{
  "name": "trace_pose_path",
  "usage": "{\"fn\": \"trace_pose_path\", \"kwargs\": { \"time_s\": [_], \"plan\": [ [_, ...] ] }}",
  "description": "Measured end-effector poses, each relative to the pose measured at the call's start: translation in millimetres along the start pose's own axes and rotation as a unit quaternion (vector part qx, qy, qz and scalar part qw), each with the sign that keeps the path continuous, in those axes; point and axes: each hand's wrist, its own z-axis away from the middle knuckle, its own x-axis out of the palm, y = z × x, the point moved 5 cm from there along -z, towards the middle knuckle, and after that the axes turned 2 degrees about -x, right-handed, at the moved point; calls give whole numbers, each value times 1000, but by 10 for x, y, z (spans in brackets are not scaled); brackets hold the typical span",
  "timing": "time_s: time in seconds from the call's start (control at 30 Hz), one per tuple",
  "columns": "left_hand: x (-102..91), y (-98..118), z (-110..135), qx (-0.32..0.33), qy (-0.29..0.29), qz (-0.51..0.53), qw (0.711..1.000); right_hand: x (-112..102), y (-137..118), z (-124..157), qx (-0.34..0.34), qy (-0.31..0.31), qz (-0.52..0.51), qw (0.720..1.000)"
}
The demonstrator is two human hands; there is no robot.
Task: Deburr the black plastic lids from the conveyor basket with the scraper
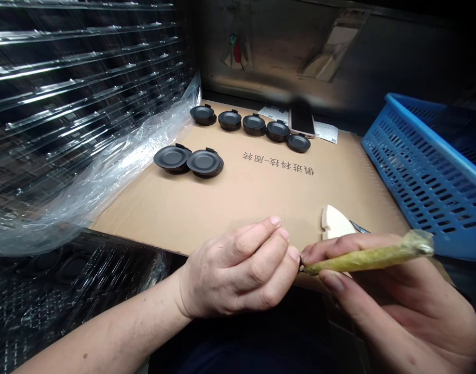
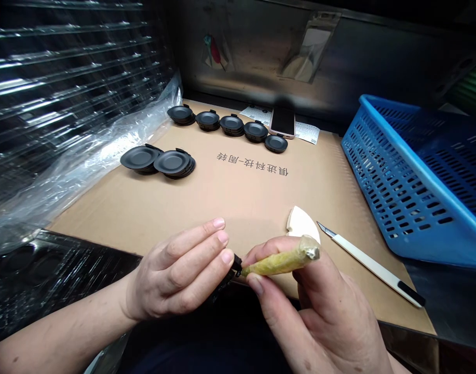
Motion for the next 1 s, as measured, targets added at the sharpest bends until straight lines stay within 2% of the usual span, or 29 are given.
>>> {"fn": "trace_pose_path", "kwargs": {
  "time_s": [0.17, 0.37, 0.5, 0.7, 0.9, 0.97, 1.0],
  "plan": [
    [0, -5, -13, -3, -10, 6, 1000, -35, -29, -19, -5, -20, 64, 998],
    [28, -11, 31, -27, -41, 15, 999, 19, -150, -198, -24, -69, 95, 993],
    [37, -14, 50, -35, -40, 21, 998, 27, -161, -249, -9, -70, 93, 993],
    [39, -9, 38, -30, -45, 16, 998, -56, -156, -239, 36, -49, 16, 998],
    [27, -5, 21, -32, -43, 21, 998, -80, -190, -320, -21, -68, 83, 994],
    [28, -6, 18, -34, -44, 21, 998, -91, -189, -308, -16, -67, 77, 995],
    [29, -7, 17, -36, -45, 22, 998, -118, -190, -293, -5, -46, 66, 997]
  ]
}}
